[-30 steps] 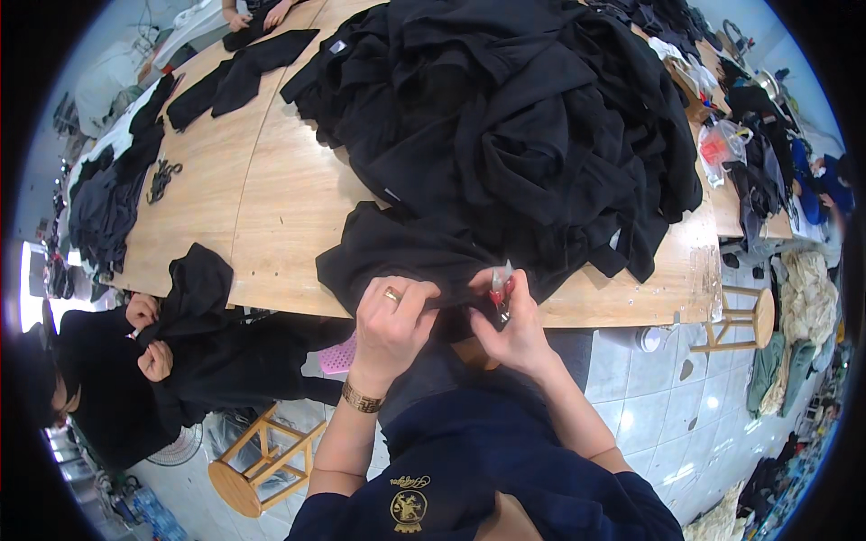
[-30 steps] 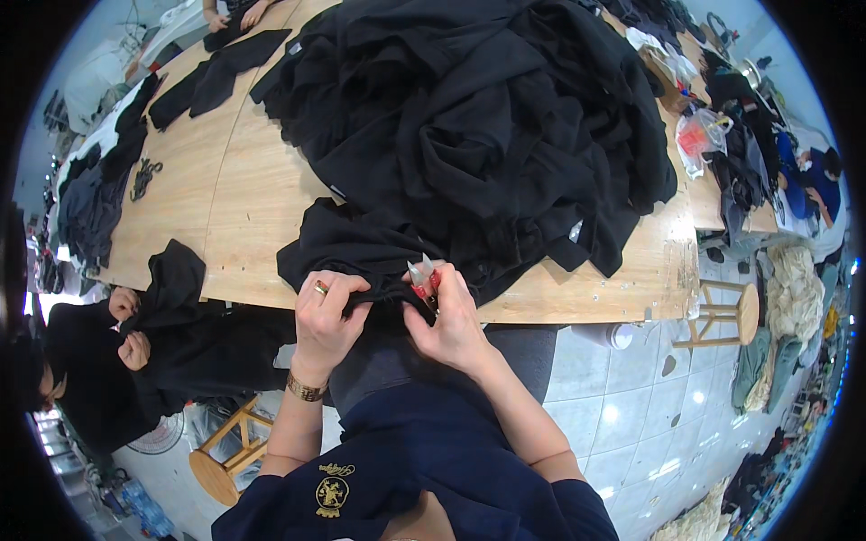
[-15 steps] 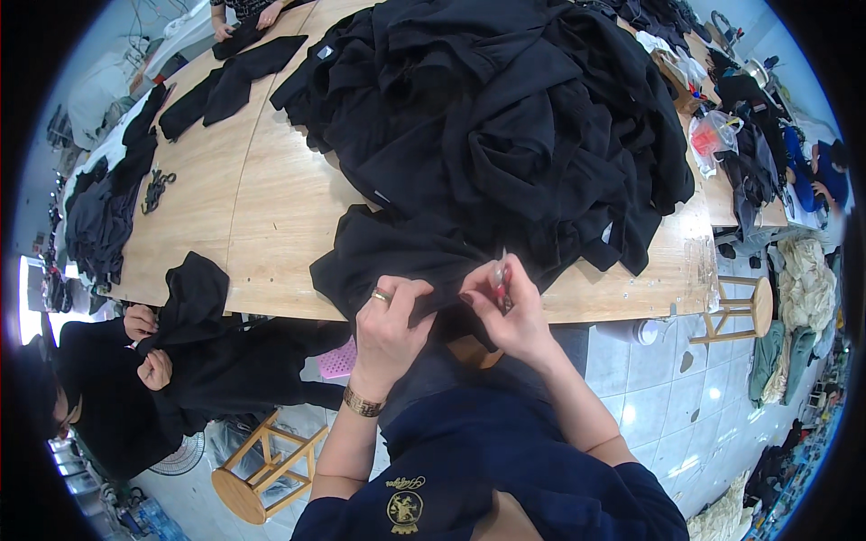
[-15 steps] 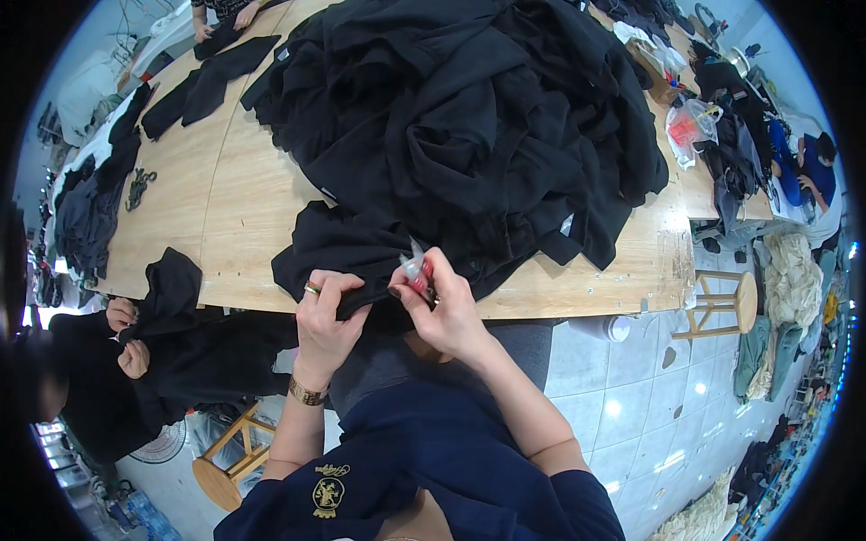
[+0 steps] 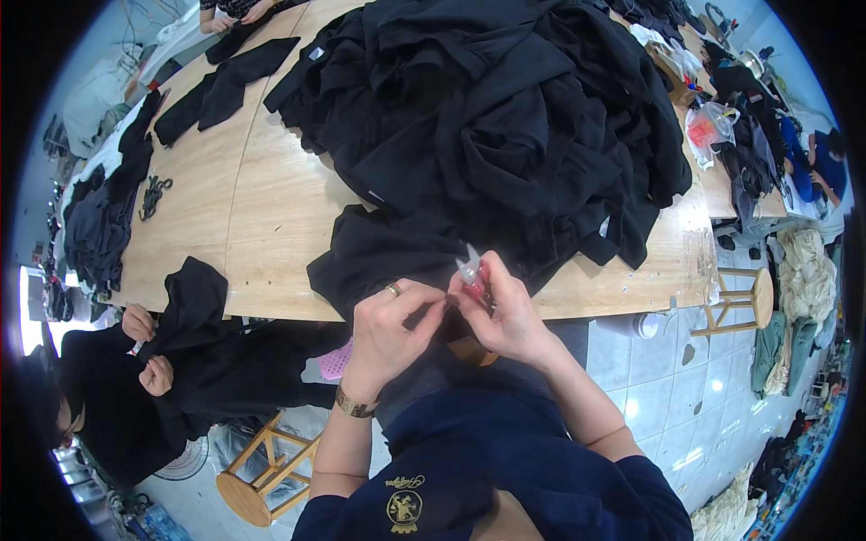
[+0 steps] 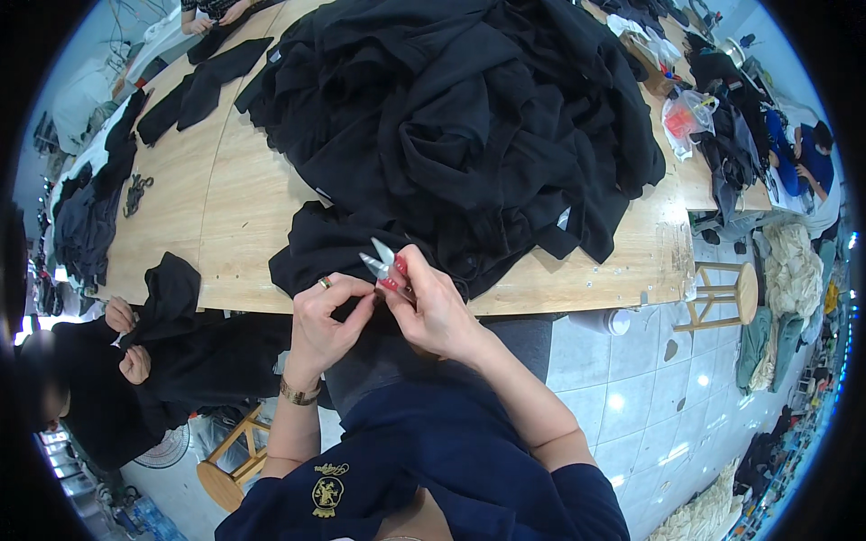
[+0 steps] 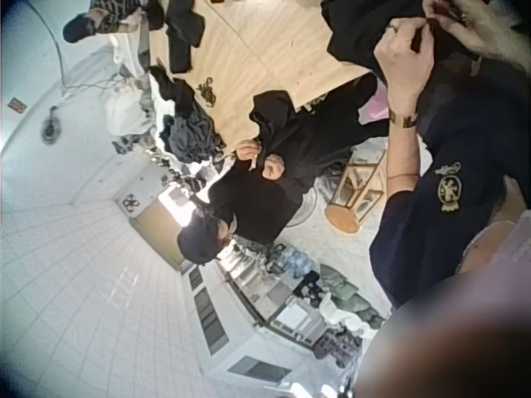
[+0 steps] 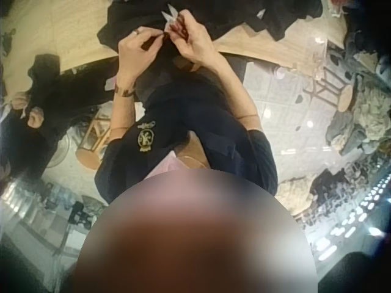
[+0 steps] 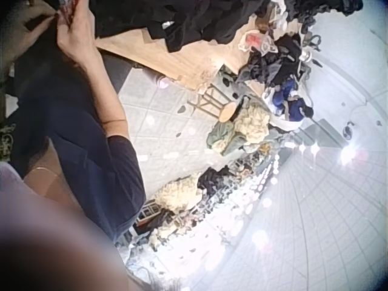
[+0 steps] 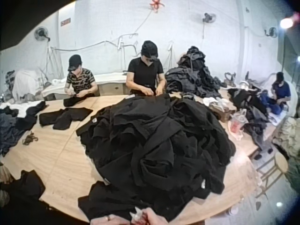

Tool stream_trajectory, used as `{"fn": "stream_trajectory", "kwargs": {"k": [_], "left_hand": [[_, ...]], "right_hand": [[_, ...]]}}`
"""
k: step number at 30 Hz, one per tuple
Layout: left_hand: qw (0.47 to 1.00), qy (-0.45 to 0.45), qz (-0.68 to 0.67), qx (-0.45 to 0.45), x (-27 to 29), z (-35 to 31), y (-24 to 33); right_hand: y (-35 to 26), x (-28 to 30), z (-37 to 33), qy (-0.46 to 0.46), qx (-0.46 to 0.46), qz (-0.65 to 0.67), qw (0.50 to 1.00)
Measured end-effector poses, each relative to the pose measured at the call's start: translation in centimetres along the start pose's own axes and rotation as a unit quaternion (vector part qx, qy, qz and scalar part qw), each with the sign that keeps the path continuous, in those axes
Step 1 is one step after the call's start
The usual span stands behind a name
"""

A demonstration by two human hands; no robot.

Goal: Using small scissors or snippers to trim loose threads and excess fabric from black garments on a production workbench.

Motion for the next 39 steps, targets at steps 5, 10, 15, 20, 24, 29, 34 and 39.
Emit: {"fn": "stream_trajectory", "kwargs": {"k": [5,10,15,20,24,29,34,39], "left_hand": [[0.998,-0.044,0.027,0.042,0.3,0.0,-0.6],[0.998,-0.044,0.025,0.045,0.2,-0.5,-1.3],[0.999,-0.028,0.032,0.032,0.1,-0.4,-1.5],[0.998,-0.027,0.045,0.02,0.1,-0.4,-1.2],[0.999,-0.027,0.046,0.013,0.2,-0.4,-1.2],[0.999,-0.016,0.041,-0.002,0.2,-0.6,-1.4],[0.999,-0.005,0.035,-0.007,0.2,-0.6,-1.4],[1.0,0.021,0.018,0.009,0.6,-1.1,-1.8]], "right_hand": [[1.5,1.6,0.0,0.037,-0.053,0.101,0.993],[1.7,2.5,-0.6,-0.067,-0.113,0.039,0.991],[1.6,2.3,-0.7,-0.179,-0.087,-0.108,0.974],[1.7,1.9,-0.6,-0.214,-0.067,-0.194,0.955],[1.5,1.8,-0.5,-0.219,-0.071,-0.203,0.952],[1.7,1.7,-0.5,-0.236,-0.065,-0.208,0.947],[1.8,1.7,-0.5,-0.232,-0.062,-0.21,0.948],[2.5,3.0,-0.9,-0.072,-0.072,-0.083,0.991]]}}
Point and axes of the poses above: each hand's wrist, its own z-axis towards the middle knuckle, its own x-axis out of the back of the hand, y = z × x, the point moved 2 cm from there along z, towards the middle knuckle, and after that the axes turned 3 degrees about z, right-handed, at the moved point
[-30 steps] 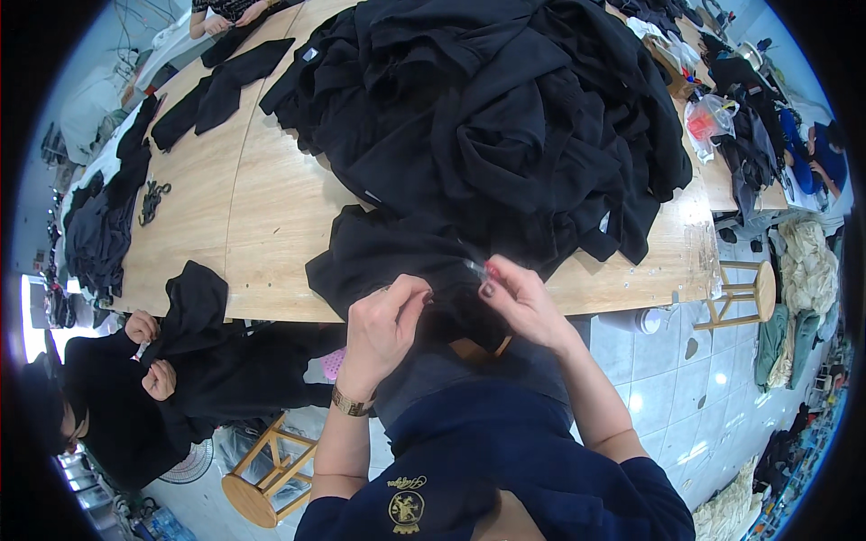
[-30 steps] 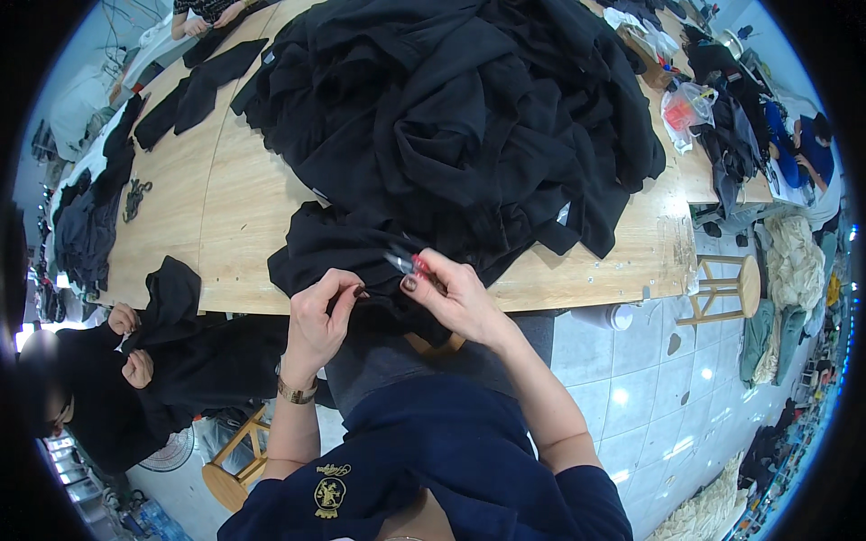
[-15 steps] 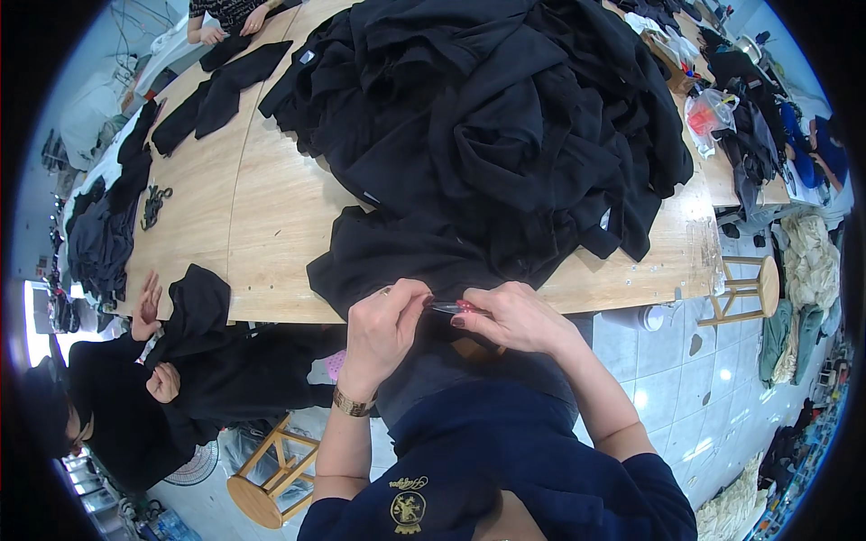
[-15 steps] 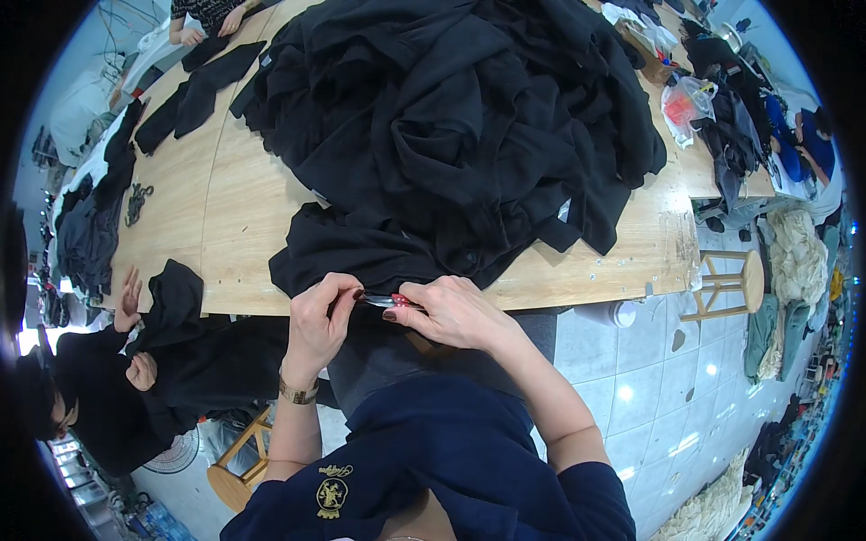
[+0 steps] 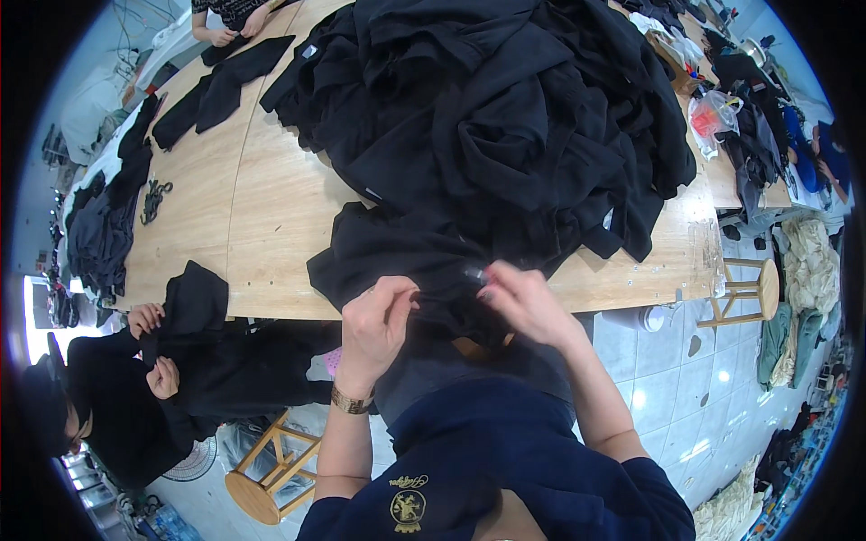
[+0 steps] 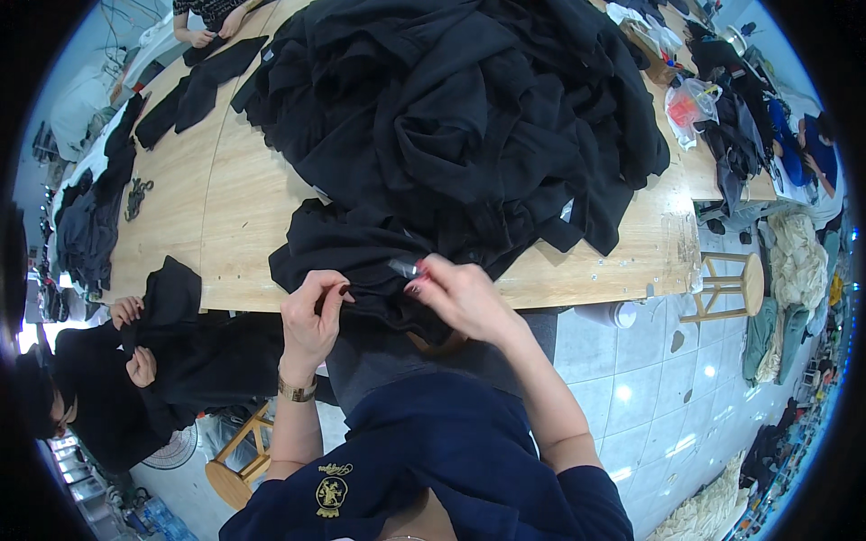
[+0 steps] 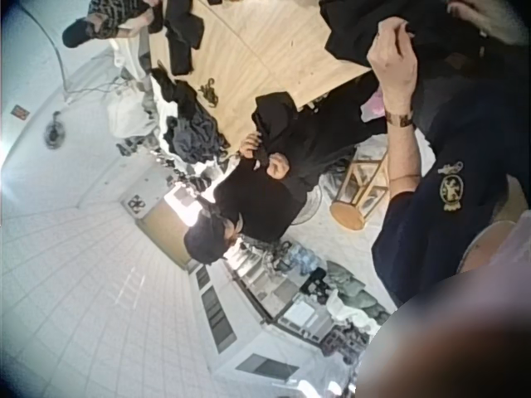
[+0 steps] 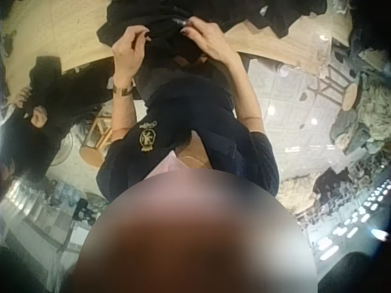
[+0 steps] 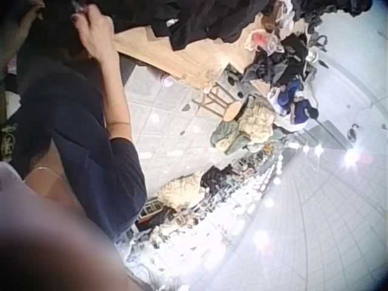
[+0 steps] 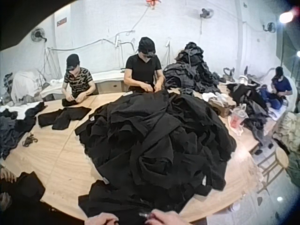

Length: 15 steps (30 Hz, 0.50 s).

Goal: Using small scissors or snippers to trim loose threads and excess fabric from black garments on a production workbench.

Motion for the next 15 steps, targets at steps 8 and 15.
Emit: {"fn": "stream_trajectory", "kwargs": {"k": [8,15], "left_hand": [[0.924,0.199,-0.183,0.269,0.9,-7.1,-6.2],[0.802,0.077,-0.303,0.509,-2.2,-14.3,-5.7]], "right_hand": [[6.7,-0.1,-2.4,0.185,-0.034,0.081,0.979],[6.8,-1.7,-2.5,0.164,-0.009,-0.003,0.986]]}}
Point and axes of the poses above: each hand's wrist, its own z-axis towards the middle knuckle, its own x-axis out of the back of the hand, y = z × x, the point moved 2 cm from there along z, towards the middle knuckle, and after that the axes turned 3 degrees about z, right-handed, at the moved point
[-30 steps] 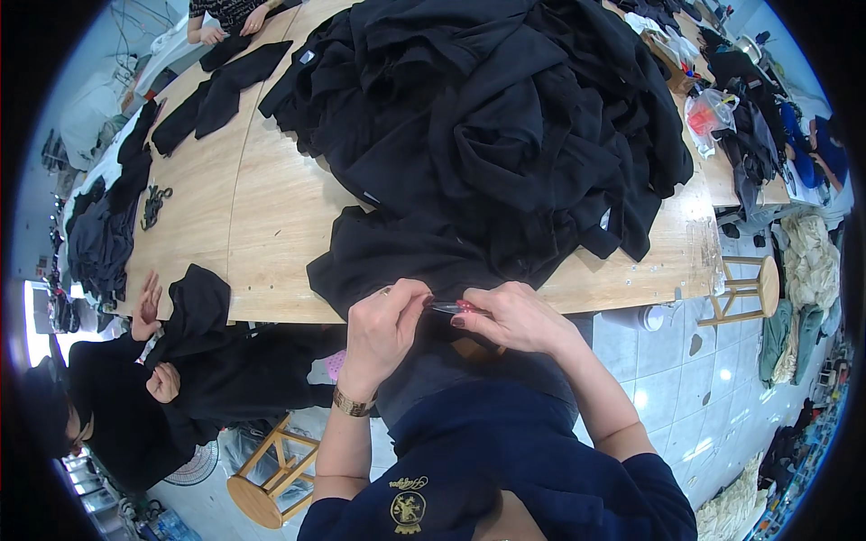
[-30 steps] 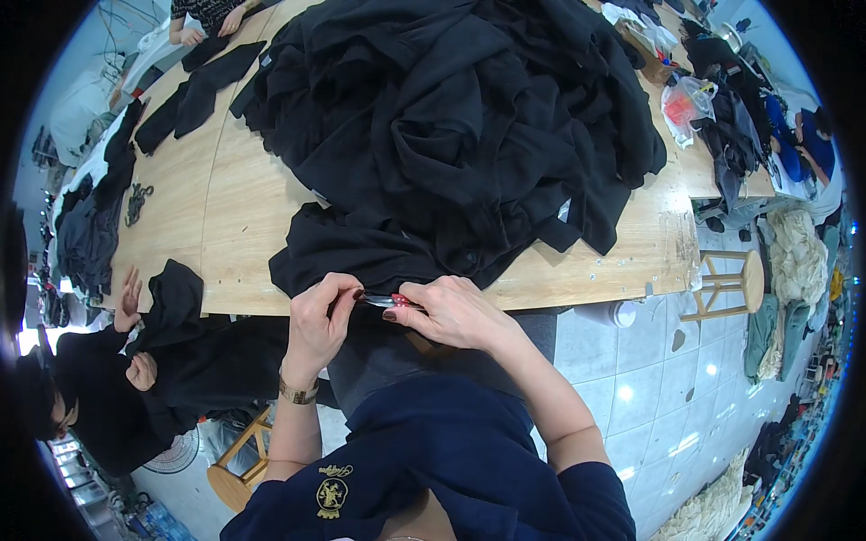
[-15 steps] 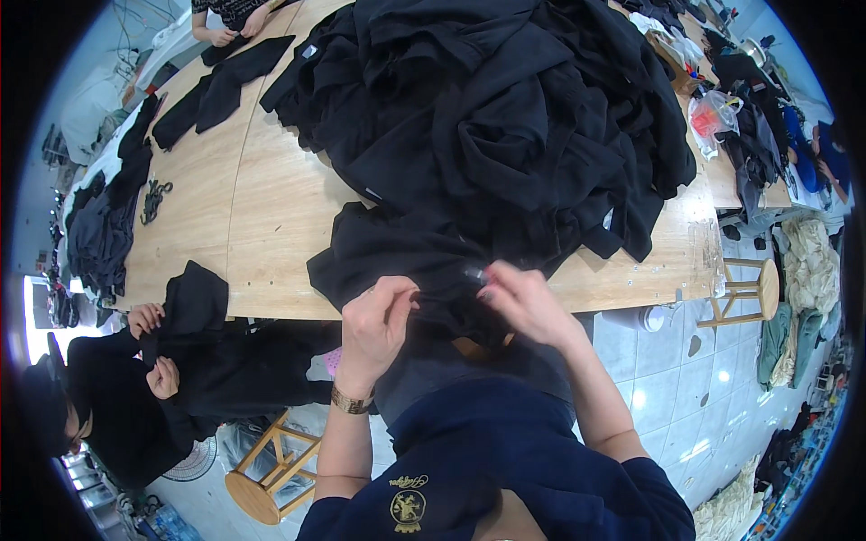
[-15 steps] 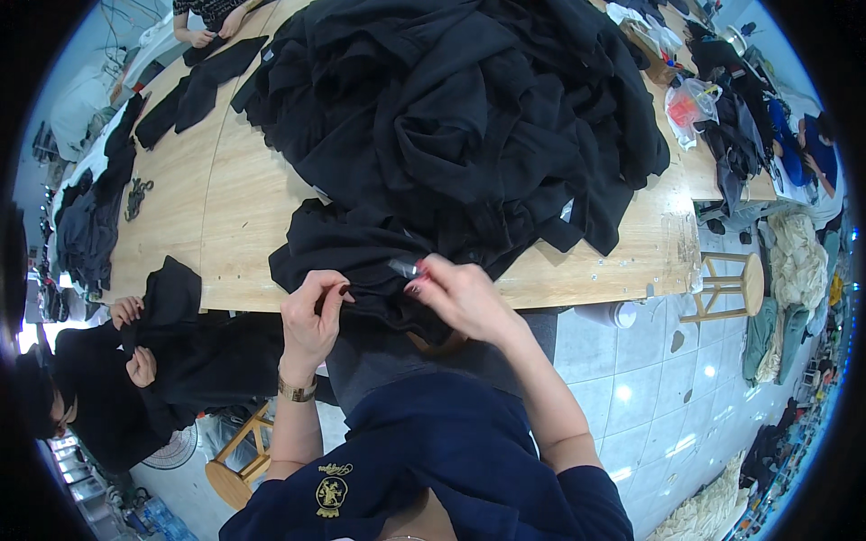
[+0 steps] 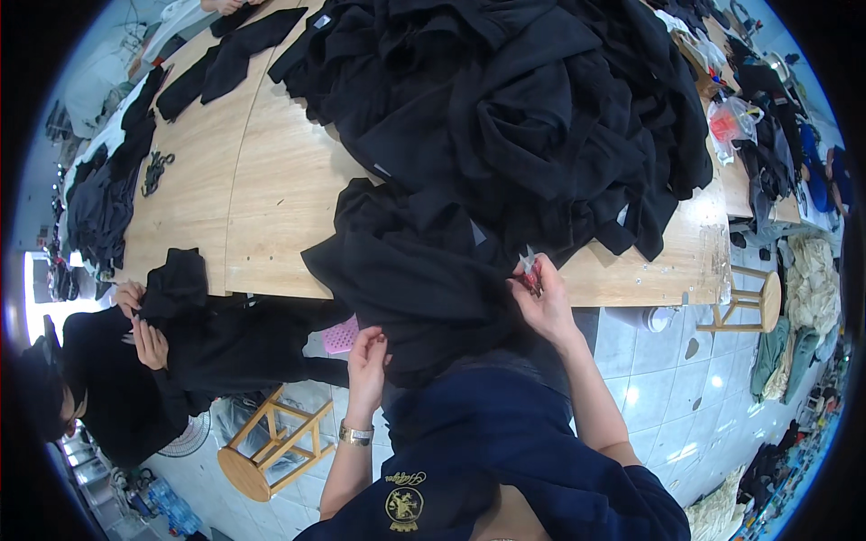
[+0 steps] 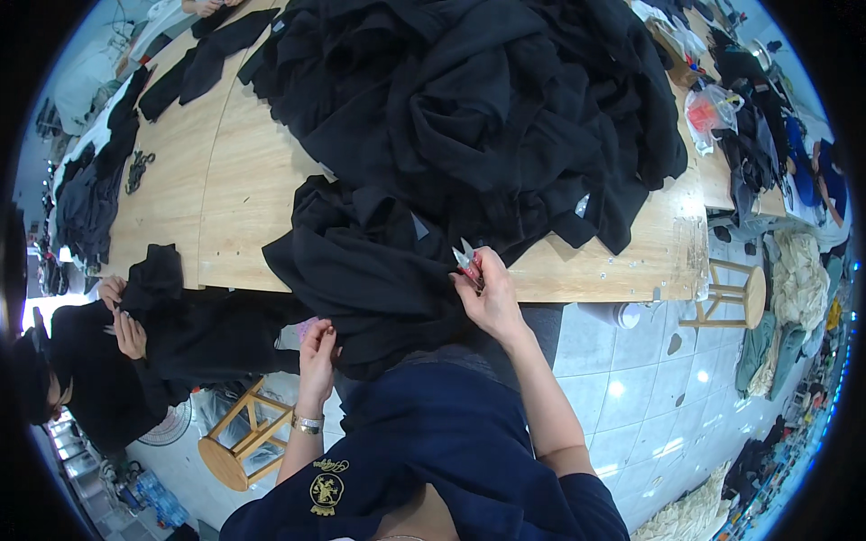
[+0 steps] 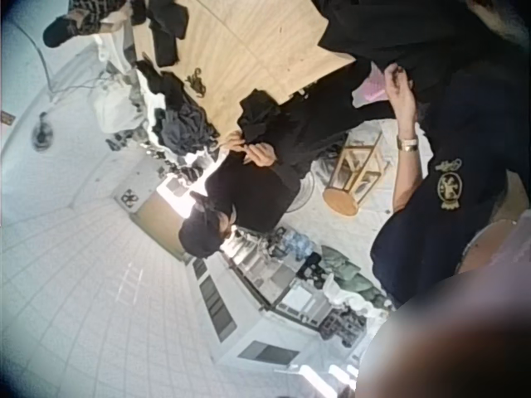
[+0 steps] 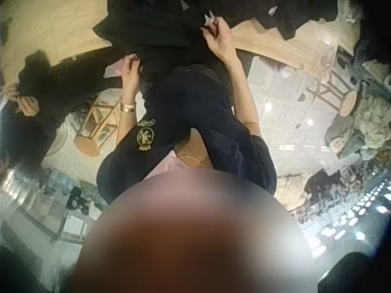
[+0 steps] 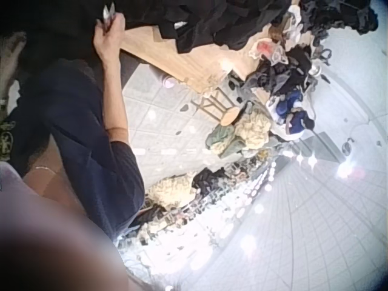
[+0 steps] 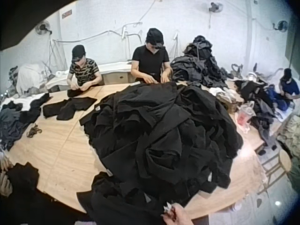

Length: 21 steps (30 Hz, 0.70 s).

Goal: Using small scissors or snippers to trim loose threads and excess fabric from black garments on a production workbench.

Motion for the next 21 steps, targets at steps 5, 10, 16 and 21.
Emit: {"fn": "stream_trajectory", "kwargs": {"k": [5,10,16,21], "left_hand": [[0.982,0.055,0.129,-0.125,1.2,1.9,0.4],[0.906,0.234,0.206,-0.286,0.7,6.0,6.1],[0.886,0.006,0.238,-0.397,-1.3,10.4,10.8],[0.878,0.128,0.252,-0.386,-0.9,7.6,17.5]], "right_hand": [[-2.6,-0.9,-0.2,-0.045,0.086,-0.034,0.995],[-3.3,-2.4,-0.5,0.012,0.123,-0.051,0.991],[-4.3,-2.7,0.5,0.051,0.062,0.015,0.997],[-3.6,-1.4,0.5,0.078,0.045,0.027,0.996]]}}
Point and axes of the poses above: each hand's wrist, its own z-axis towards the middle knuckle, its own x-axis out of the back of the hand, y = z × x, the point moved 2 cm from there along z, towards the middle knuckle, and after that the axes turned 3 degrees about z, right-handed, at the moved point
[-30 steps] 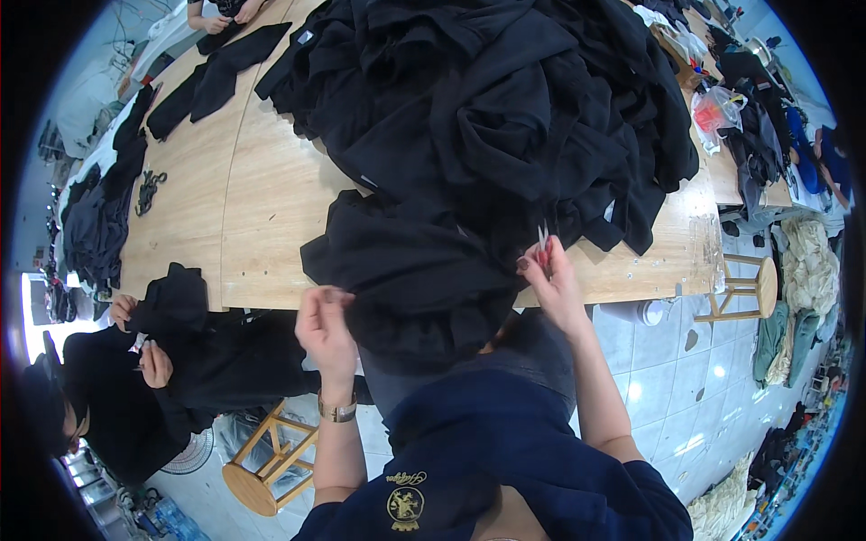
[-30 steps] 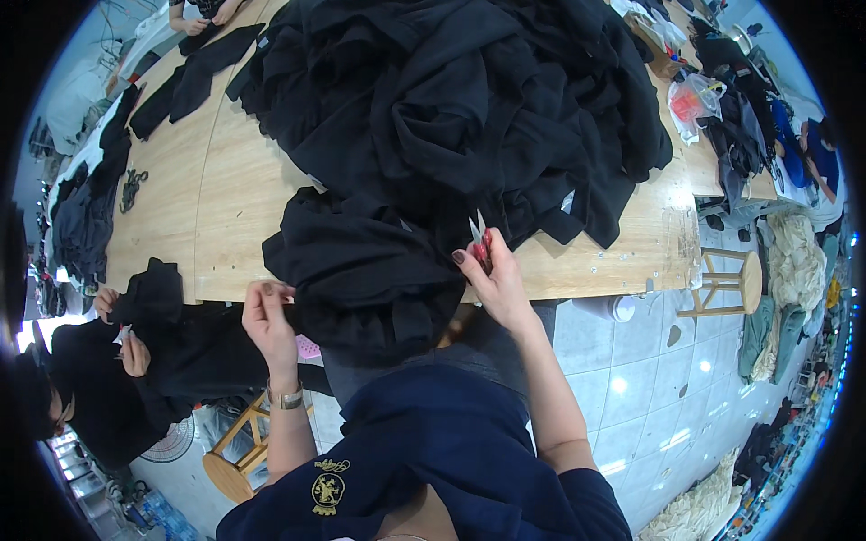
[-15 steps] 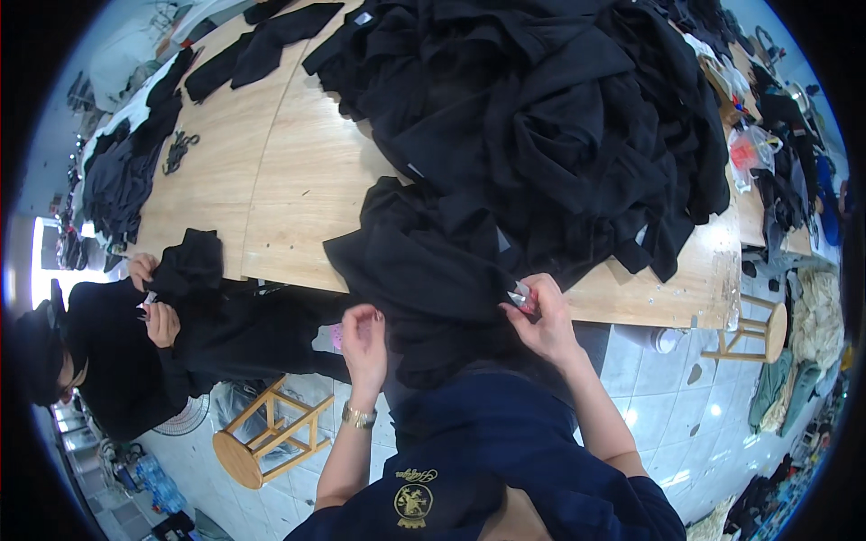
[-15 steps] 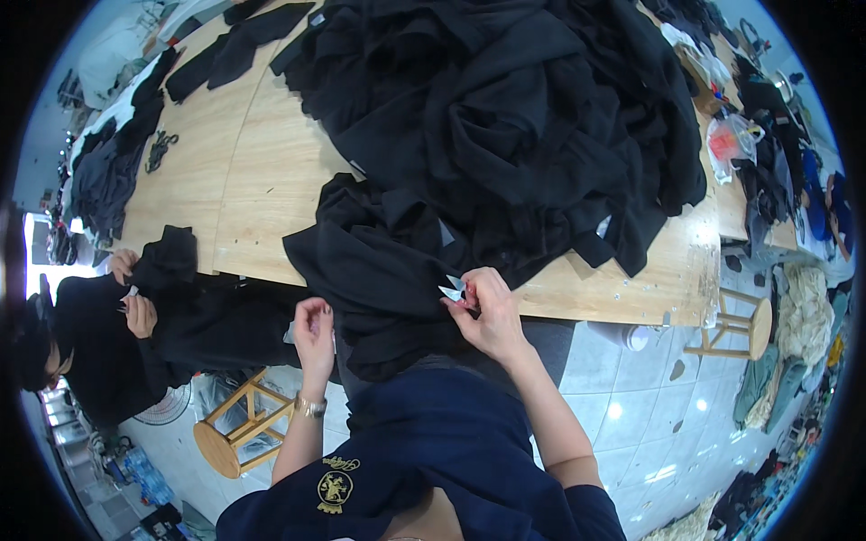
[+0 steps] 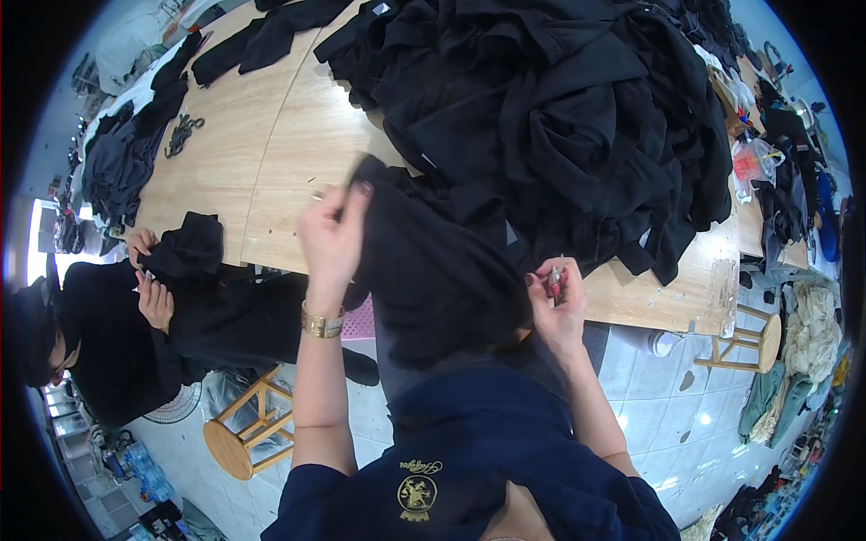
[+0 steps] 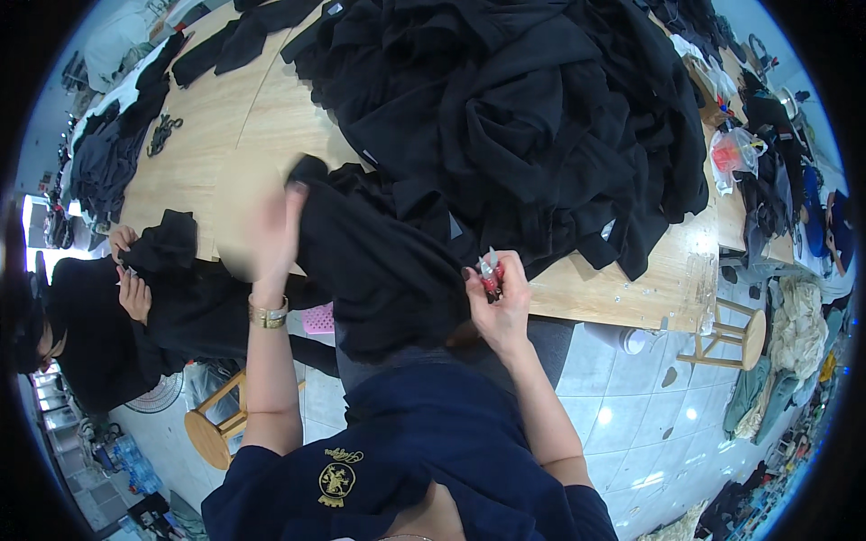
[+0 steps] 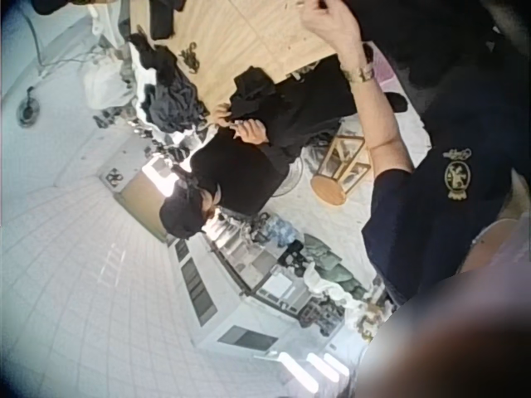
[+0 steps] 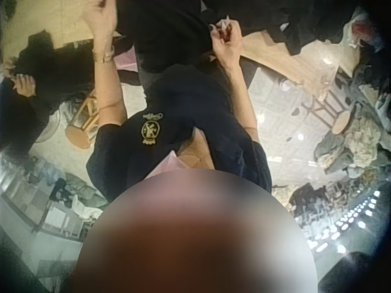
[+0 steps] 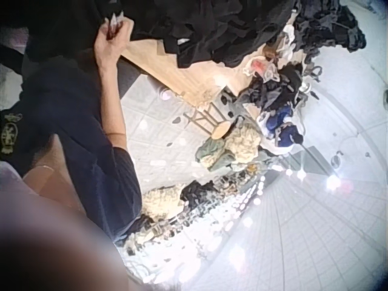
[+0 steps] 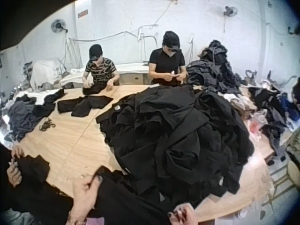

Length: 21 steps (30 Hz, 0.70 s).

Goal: Using small scissors or snippers to trim loose threads and excess fabric from black garments on a production workbench.

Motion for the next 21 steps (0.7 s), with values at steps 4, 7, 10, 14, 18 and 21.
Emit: {"fn": "stream_trajectory", "kwargs": {"k": [4,7,10,14,18,21], "left_hand": [[0.976,0.181,0.031,-0.114,2.2,-1.6,5.4],[0.971,0.136,0.011,-0.195,-0.1,-5.2,5.4],[0.976,-0.063,-0.005,-0.21,-3.7,-10.0,4.8],[0.969,-0.191,-0.049,-0.145,-6.3,-15.4,3.2],[0.985,-0.13,-0.087,-0.075,-5.5,-15.5,3.0],[0.998,-0.041,-0.04,-0.023,-5.2,-13.5,2.6]], "right_hand": [[-0.5,0.4,0.2,0.009,-0.016,0.023,1.0],[-0.3,-0.1,0.0,0.01,-0.037,0.11,0.993],[0.8,-0.8,-0.3,-0.01,-0.122,0.211,0.97],[1.6,-2.4,-0.6,-0.058,-0.178,0.249,0.95],[2.5,-2.9,-1.0,-0.077,-0.159,0.137,0.975],[2.2,-3.0,-0.9,-0.054,-0.177,0.172,0.968]]}}
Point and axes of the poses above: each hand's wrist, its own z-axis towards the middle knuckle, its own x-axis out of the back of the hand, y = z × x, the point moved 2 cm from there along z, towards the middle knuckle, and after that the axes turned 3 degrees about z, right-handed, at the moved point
